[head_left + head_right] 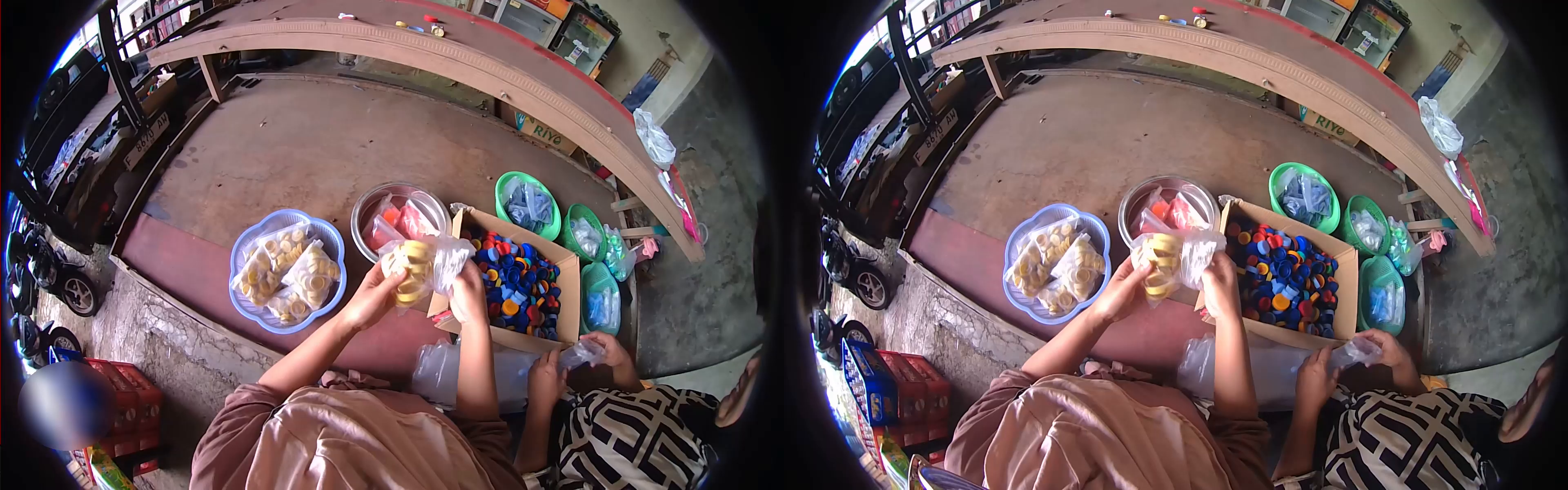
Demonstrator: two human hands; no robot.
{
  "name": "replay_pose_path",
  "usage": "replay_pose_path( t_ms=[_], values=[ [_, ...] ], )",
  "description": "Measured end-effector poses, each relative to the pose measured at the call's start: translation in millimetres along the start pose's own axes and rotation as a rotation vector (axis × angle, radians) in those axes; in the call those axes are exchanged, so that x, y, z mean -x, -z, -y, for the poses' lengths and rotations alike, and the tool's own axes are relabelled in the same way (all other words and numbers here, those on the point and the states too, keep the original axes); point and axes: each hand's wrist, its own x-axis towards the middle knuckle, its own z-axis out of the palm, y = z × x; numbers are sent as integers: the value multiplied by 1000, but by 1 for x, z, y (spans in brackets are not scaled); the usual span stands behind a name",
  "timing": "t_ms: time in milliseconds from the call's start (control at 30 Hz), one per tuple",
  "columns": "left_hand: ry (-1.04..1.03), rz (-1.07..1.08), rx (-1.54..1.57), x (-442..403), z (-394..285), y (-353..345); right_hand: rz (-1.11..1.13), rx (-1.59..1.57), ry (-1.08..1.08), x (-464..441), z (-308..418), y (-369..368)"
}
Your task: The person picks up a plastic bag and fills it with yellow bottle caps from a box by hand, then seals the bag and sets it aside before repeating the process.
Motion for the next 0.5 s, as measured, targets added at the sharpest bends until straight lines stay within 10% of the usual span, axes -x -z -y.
replay_pose_path(
  t_ms=[167, 500],
  values=[
    [-242, -112, -365, 10, 7, 14, -1, 515, 176, 7, 5, 18],
    [55, -67, 16, 18, -1, 9, 320, 632, 115, 9, 45, 28]
  ],
)
